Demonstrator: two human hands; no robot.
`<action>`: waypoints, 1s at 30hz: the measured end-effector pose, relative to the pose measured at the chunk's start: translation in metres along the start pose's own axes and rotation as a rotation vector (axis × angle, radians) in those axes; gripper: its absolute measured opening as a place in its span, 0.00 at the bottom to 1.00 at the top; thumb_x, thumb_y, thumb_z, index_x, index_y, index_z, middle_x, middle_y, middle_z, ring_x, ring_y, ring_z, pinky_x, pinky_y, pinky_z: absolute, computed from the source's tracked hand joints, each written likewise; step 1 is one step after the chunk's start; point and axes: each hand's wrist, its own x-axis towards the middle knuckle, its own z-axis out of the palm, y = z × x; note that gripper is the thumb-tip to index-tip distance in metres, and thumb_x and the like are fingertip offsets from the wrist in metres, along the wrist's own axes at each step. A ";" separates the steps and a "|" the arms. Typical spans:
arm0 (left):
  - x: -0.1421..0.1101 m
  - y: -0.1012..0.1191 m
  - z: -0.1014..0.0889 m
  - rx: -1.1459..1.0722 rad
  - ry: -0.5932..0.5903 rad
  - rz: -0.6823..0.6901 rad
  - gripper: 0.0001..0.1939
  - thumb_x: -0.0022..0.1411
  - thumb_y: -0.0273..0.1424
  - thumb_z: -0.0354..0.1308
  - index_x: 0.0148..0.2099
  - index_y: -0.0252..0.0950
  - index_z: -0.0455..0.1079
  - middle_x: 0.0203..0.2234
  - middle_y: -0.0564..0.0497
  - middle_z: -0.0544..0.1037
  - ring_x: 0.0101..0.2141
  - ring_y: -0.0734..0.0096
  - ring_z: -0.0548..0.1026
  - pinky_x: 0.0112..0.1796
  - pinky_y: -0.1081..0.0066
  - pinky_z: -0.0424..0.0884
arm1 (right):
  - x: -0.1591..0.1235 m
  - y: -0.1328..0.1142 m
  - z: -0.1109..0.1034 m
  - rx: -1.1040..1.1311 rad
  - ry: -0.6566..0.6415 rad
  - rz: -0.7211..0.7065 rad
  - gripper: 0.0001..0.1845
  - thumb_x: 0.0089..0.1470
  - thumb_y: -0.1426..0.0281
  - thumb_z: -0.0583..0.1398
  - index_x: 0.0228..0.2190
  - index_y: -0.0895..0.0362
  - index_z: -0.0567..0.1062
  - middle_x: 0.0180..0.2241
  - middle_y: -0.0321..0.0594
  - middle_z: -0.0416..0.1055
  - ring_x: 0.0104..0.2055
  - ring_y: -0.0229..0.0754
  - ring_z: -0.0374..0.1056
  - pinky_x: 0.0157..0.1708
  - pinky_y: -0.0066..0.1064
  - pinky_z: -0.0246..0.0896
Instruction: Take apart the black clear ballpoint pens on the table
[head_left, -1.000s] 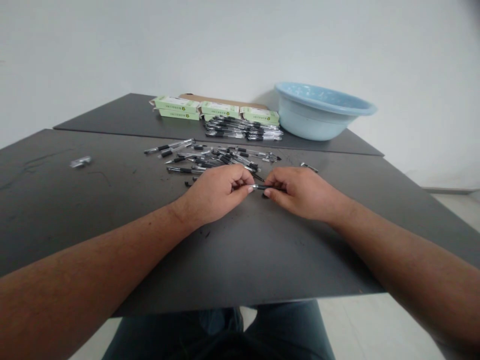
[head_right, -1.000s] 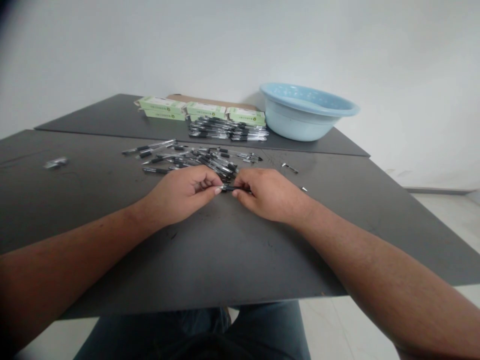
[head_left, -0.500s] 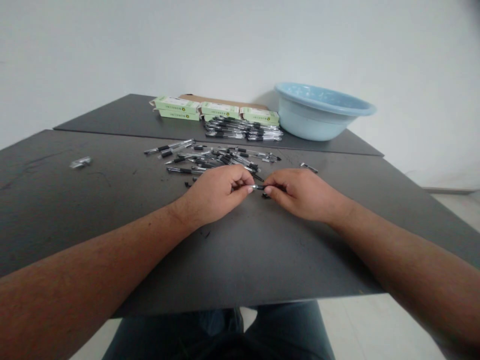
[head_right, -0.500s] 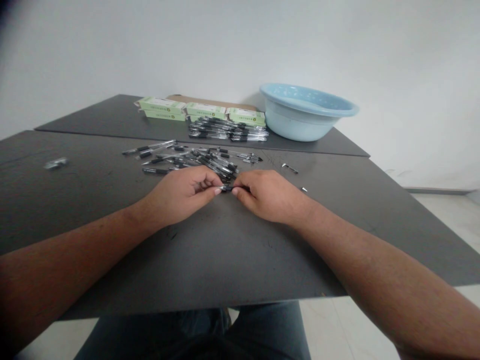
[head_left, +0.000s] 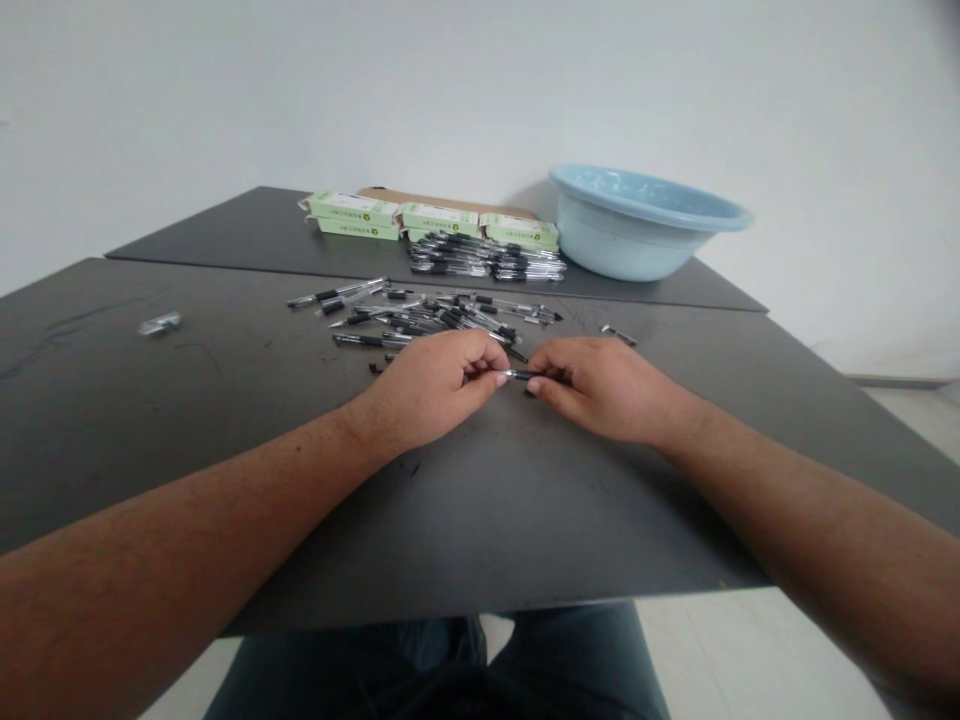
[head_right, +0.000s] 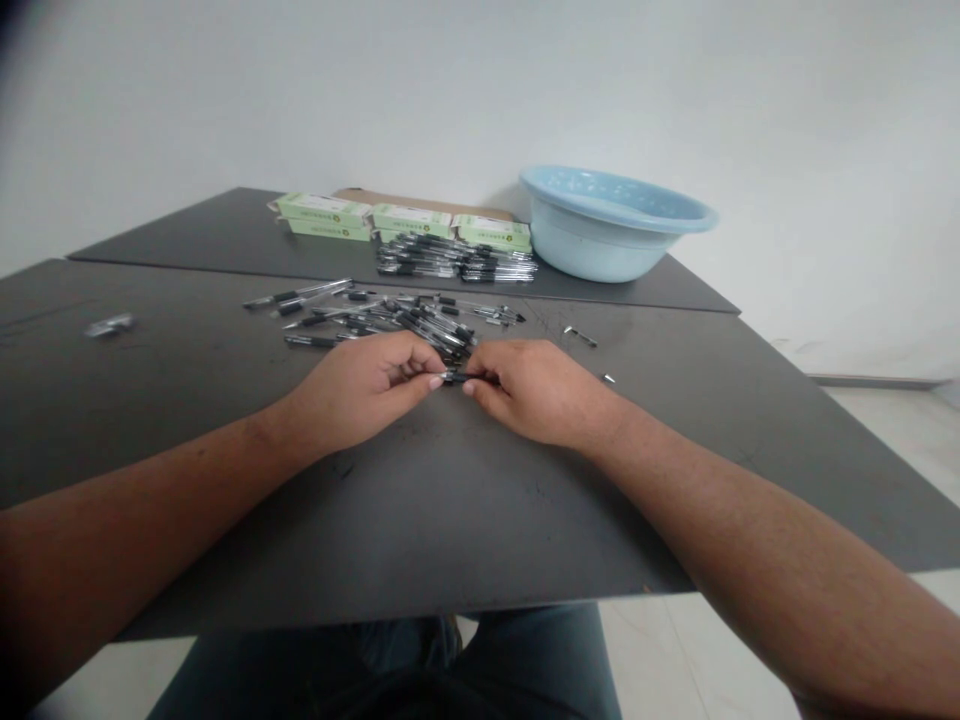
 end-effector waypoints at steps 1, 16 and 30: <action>0.000 0.000 0.000 0.001 0.000 0.002 0.05 0.64 0.29 0.59 0.41 0.37 0.76 0.33 0.54 0.81 0.34 0.71 0.78 0.38 0.72 0.71 | 0.000 0.000 0.000 -0.012 -0.018 -0.008 0.09 0.63 0.66 0.59 0.40 0.57 0.78 0.34 0.40 0.79 0.34 0.42 0.72 0.35 0.31 0.57; -0.001 0.003 -0.002 0.001 0.077 -0.002 0.05 0.62 0.27 0.61 0.40 0.37 0.77 0.32 0.55 0.82 0.33 0.73 0.79 0.36 0.73 0.71 | -0.002 0.001 -0.003 0.029 0.075 -0.013 0.08 0.59 0.69 0.63 0.42 0.55 0.76 0.36 0.38 0.79 0.36 0.41 0.74 0.36 0.29 0.60; -0.001 0.000 -0.001 0.002 0.098 0.028 0.04 0.62 0.27 0.62 0.40 0.37 0.78 0.31 0.57 0.82 0.32 0.75 0.79 0.35 0.75 0.71 | -0.001 0.004 -0.003 -0.013 0.042 -0.025 0.07 0.63 0.67 0.60 0.41 0.55 0.77 0.35 0.39 0.79 0.37 0.42 0.74 0.36 0.30 0.59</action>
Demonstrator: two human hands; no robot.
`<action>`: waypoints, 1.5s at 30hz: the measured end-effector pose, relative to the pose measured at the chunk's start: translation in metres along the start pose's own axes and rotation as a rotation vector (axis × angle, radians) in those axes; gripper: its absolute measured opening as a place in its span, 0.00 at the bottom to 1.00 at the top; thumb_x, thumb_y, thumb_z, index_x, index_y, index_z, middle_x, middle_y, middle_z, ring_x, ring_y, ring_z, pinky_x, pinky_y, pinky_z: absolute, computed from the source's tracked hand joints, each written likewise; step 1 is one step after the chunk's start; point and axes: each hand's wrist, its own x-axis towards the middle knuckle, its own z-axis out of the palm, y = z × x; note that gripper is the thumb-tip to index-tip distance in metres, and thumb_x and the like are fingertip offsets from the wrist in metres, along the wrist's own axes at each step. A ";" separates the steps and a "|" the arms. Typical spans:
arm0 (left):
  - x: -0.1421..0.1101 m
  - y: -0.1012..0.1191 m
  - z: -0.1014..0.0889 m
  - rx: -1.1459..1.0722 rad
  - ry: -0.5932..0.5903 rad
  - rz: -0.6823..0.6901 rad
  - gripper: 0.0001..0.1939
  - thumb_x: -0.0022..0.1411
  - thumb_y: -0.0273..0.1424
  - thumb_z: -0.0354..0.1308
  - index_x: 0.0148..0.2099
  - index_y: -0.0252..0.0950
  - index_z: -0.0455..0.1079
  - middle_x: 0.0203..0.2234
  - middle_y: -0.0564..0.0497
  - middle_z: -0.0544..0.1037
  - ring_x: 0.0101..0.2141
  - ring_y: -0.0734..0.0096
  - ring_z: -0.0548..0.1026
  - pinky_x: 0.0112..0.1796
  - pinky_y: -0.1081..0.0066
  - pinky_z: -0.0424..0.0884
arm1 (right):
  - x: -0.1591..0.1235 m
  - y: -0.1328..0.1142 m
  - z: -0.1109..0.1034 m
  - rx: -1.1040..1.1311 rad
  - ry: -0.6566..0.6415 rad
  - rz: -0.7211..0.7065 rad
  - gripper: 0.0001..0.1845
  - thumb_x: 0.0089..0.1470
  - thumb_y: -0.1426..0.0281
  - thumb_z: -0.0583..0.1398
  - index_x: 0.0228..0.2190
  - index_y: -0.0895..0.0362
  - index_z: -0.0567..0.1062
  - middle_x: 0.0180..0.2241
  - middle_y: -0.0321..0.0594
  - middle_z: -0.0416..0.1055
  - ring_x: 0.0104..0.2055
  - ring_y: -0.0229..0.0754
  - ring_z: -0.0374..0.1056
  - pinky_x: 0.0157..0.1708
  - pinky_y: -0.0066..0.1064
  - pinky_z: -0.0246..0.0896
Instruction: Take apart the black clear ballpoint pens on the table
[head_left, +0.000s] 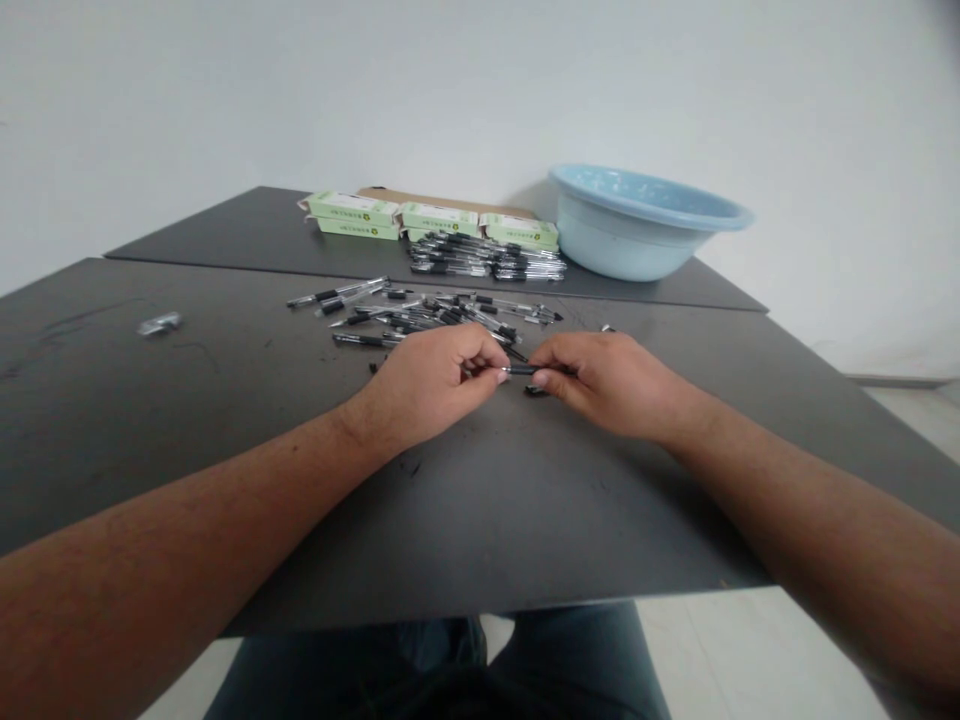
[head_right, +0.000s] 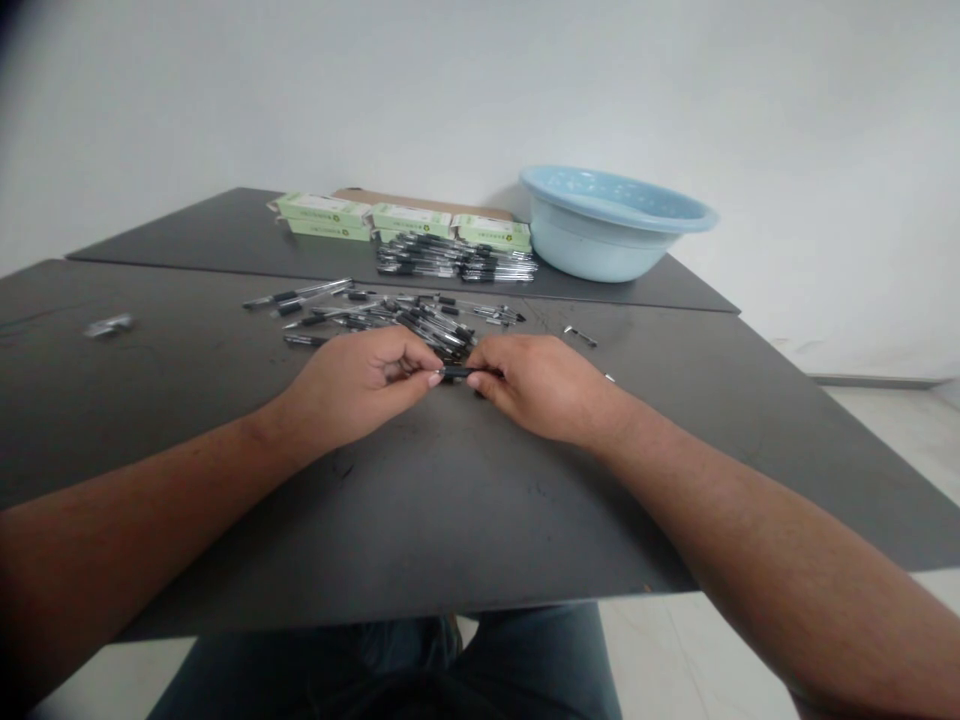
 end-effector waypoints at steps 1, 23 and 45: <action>0.000 0.000 0.000 0.003 0.001 0.002 0.04 0.62 0.27 0.62 0.40 0.37 0.78 0.31 0.57 0.82 0.32 0.75 0.79 0.35 0.75 0.71 | 0.000 0.000 0.000 -0.004 -0.015 -0.008 0.08 0.64 0.67 0.59 0.41 0.55 0.77 0.35 0.39 0.79 0.37 0.42 0.74 0.36 0.30 0.59; 0.000 0.002 0.000 0.004 -0.001 -0.029 0.04 0.62 0.28 0.61 0.39 0.37 0.77 0.31 0.55 0.82 0.31 0.73 0.79 0.37 0.73 0.72 | 0.000 0.001 0.002 0.011 -0.013 -0.017 0.09 0.66 0.66 0.57 0.39 0.55 0.77 0.34 0.40 0.79 0.36 0.42 0.73 0.36 0.30 0.58; 0.000 0.003 -0.002 -0.004 0.009 -0.062 0.05 0.63 0.30 0.60 0.40 0.38 0.77 0.30 0.54 0.81 0.30 0.72 0.77 0.34 0.73 0.72 | -0.001 0.002 0.001 0.089 -0.001 0.018 0.10 0.66 0.65 0.57 0.41 0.55 0.77 0.36 0.39 0.79 0.36 0.41 0.73 0.36 0.30 0.60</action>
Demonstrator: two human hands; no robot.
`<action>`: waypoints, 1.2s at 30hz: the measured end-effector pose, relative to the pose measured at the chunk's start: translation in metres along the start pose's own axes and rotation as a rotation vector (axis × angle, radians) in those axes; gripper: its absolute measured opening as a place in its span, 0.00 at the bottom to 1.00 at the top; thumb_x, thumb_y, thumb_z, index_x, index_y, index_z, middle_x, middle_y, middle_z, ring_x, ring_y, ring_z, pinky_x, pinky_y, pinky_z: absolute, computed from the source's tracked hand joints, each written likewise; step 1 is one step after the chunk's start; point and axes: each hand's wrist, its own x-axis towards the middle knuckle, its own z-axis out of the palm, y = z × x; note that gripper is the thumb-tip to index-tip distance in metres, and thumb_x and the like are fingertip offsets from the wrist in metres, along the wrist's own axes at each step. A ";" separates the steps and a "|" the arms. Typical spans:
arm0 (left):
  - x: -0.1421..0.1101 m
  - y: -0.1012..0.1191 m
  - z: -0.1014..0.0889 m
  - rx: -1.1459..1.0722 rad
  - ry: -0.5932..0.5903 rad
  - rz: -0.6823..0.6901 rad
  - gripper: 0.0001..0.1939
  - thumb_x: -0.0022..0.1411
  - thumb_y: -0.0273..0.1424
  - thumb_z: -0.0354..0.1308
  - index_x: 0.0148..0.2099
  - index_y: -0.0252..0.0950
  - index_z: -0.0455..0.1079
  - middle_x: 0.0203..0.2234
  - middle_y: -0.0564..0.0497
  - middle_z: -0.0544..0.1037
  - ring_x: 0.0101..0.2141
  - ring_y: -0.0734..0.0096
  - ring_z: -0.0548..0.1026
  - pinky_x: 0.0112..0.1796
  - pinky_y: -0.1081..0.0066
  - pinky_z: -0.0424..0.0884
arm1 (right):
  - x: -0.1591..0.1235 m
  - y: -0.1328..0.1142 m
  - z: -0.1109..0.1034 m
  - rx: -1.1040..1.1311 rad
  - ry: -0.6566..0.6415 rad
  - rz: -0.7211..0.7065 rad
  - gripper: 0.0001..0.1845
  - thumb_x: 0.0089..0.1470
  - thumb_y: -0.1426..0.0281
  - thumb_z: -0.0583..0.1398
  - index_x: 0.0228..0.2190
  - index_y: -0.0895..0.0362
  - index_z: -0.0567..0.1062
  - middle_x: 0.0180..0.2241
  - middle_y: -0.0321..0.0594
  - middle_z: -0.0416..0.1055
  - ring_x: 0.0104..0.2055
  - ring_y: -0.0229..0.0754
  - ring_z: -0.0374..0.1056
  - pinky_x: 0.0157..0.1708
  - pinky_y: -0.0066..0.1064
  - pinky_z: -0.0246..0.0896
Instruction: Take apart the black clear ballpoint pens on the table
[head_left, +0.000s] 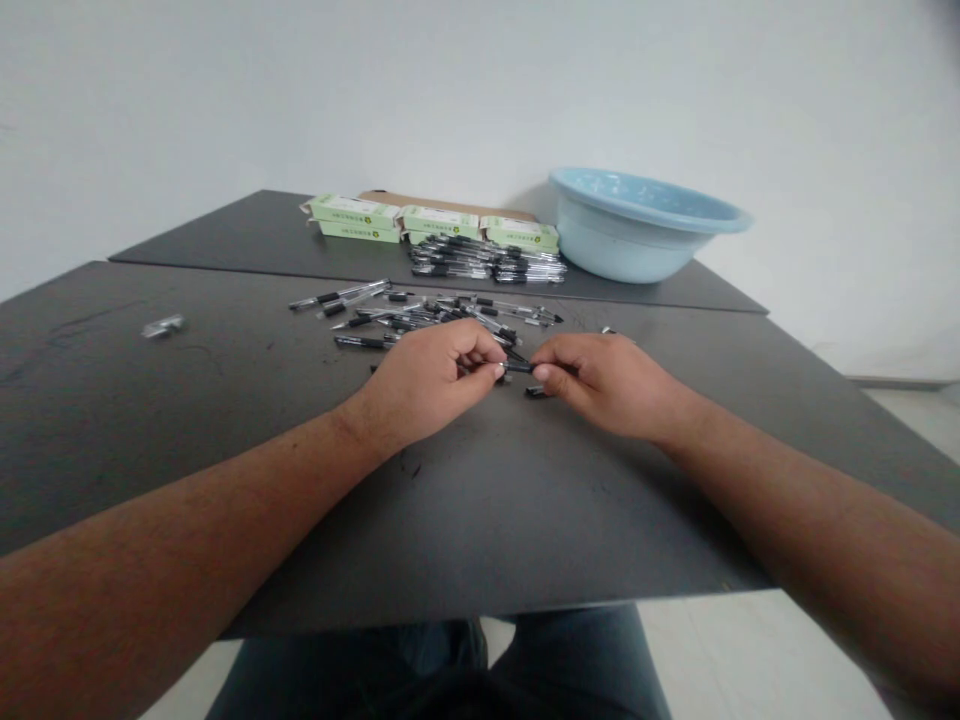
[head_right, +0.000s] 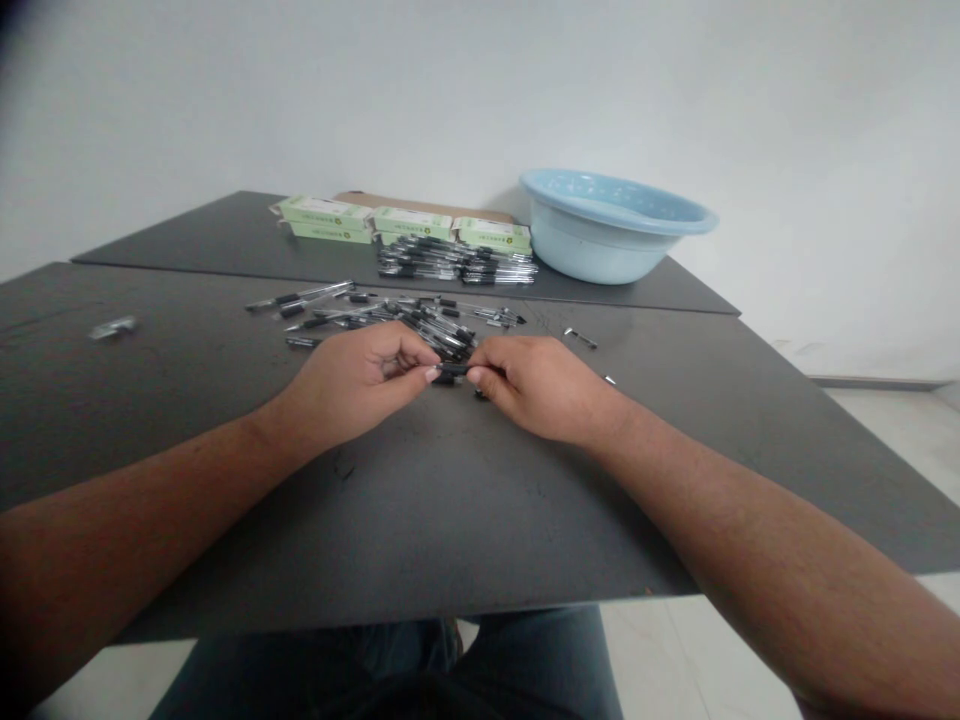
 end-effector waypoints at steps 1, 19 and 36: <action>0.000 0.000 0.000 0.001 -0.001 0.000 0.05 0.63 0.30 0.60 0.40 0.38 0.77 0.30 0.54 0.81 0.30 0.72 0.77 0.34 0.73 0.72 | 0.000 0.000 0.000 0.024 0.014 0.017 0.09 0.64 0.65 0.59 0.42 0.55 0.76 0.35 0.39 0.79 0.35 0.41 0.73 0.36 0.29 0.60; 0.000 0.001 0.000 0.001 0.010 -0.013 0.05 0.63 0.31 0.61 0.39 0.38 0.77 0.29 0.54 0.81 0.30 0.72 0.77 0.35 0.73 0.73 | 0.001 0.001 -0.003 -0.011 -0.025 -0.004 0.12 0.67 0.64 0.55 0.39 0.55 0.78 0.35 0.39 0.80 0.35 0.41 0.73 0.36 0.30 0.60; 0.000 0.000 0.000 -0.004 0.005 -0.007 0.04 0.63 0.30 0.61 0.39 0.38 0.77 0.29 0.54 0.81 0.30 0.72 0.77 0.34 0.73 0.72 | 0.001 0.002 -0.003 0.001 -0.031 0.009 0.11 0.66 0.63 0.56 0.37 0.55 0.76 0.32 0.38 0.79 0.33 0.41 0.72 0.34 0.30 0.59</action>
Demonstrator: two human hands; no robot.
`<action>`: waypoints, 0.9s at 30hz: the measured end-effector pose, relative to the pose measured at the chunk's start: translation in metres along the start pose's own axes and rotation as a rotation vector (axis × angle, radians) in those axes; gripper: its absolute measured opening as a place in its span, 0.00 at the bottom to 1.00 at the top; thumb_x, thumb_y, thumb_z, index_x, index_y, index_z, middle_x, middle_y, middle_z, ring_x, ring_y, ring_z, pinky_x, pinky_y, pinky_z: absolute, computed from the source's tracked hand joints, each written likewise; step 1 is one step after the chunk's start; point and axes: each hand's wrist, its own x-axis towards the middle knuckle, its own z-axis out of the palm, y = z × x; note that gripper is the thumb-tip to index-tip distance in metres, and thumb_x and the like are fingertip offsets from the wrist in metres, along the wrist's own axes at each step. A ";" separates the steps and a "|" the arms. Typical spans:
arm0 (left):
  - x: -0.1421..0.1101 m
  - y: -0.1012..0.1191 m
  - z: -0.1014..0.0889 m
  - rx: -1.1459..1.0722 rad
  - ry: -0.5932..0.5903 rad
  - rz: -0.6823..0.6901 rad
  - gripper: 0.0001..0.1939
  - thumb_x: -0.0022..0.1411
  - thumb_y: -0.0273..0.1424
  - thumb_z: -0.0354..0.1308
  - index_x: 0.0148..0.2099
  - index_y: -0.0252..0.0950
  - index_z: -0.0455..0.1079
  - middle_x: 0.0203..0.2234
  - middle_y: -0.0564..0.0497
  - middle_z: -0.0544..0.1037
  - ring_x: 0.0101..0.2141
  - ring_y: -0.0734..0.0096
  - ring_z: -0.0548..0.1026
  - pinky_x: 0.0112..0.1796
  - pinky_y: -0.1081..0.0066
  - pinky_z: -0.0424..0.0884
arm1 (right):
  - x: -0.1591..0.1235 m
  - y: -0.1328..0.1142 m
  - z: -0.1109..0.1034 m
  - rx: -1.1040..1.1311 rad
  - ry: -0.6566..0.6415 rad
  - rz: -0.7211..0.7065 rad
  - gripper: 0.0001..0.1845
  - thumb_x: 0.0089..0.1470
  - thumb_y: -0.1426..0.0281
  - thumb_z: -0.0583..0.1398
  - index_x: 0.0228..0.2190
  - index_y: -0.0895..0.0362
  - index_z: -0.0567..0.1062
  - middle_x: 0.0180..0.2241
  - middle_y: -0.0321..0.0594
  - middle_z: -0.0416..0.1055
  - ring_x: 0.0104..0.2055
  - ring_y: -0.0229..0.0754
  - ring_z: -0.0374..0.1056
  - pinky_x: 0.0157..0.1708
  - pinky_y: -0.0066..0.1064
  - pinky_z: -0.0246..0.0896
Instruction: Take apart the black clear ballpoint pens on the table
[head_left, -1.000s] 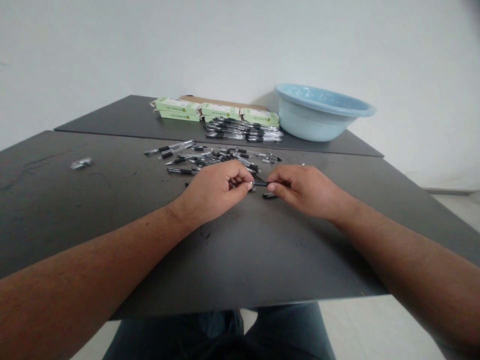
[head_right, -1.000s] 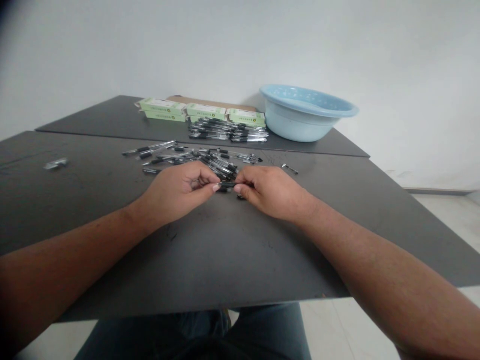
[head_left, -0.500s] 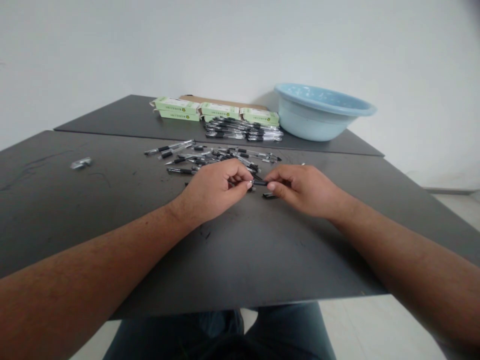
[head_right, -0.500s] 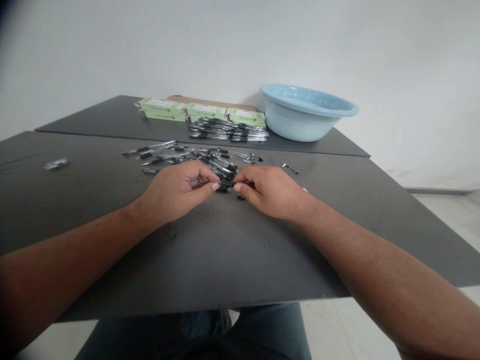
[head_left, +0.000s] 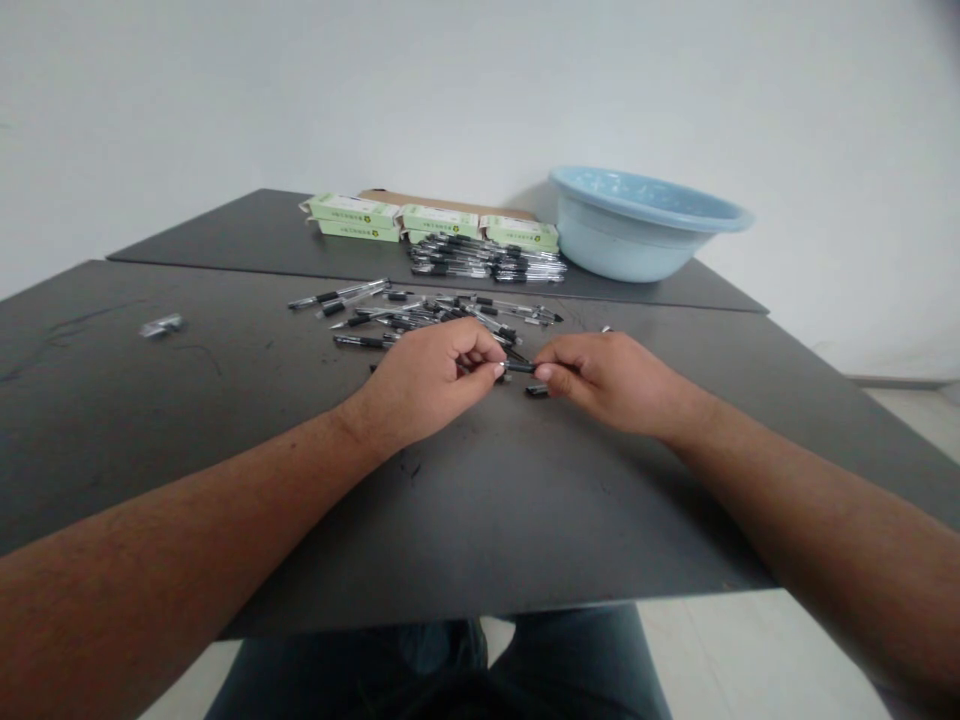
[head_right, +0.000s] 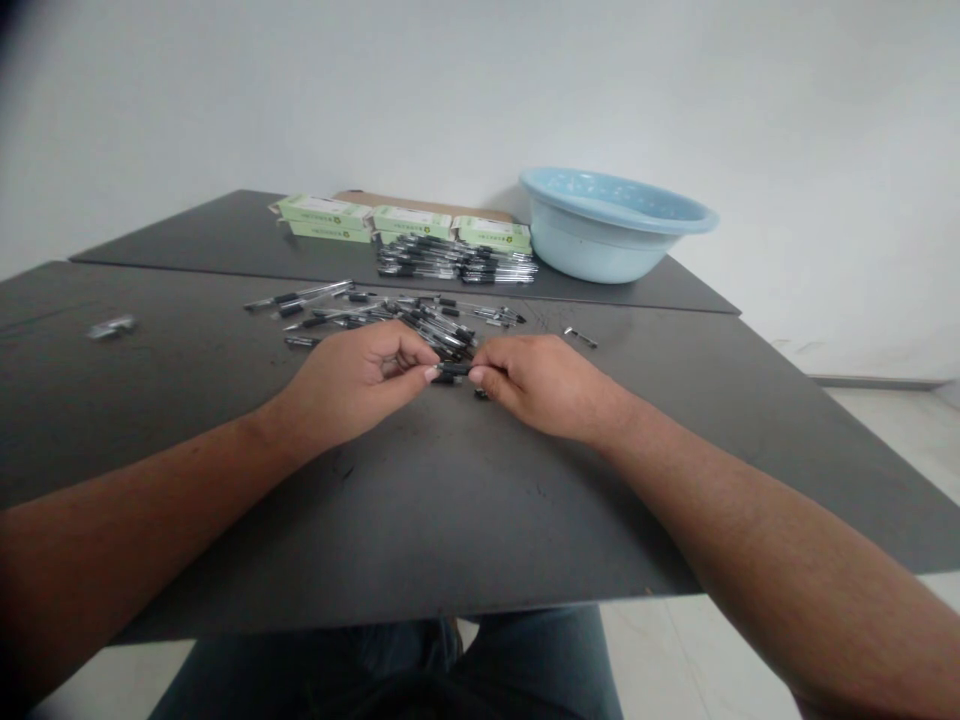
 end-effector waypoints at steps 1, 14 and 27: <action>0.000 0.000 0.000 -0.004 0.001 -0.001 0.04 0.63 0.30 0.61 0.39 0.38 0.77 0.29 0.54 0.81 0.30 0.72 0.77 0.34 0.73 0.72 | 0.000 -0.001 0.000 0.003 -0.016 -0.003 0.13 0.68 0.63 0.55 0.36 0.55 0.76 0.31 0.38 0.79 0.32 0.41 0.72 0.34 0.30 0.59; 0.000 0.001 -0.001 -0.013 0.019 -0.008 0.03 0.62 0.29 0.61 0.38 0.37 0.76 0.29 0.54 0.81 0.30 0.72 0.77 0.33 0.73 0.72 | -0.001 -0.002 0.000 0.067 0.048 0.057 0.08 0.63 0.64 0.60 0.40 0.54 0.76 0.32 0.36 0.78 0.32 0.40 0.73 0.33 0.29 0.59; 0.001 -0.002 0.000 0.004 0.030 0.024 0.03 0.62 0.28 0.62 0.38 0.36 0.77 0.29 0.55 0.80 0.30 0.73 0.77 0.34 0.74 0.71 | 0.000 -0.001 0.001 0.032 0.025 0.037 0.07 0.63 0.65 0.60 0.38 0.55 0.76 0.31 0.36 0.77 0.32 0.40 0.72 0.33 0.29 0.58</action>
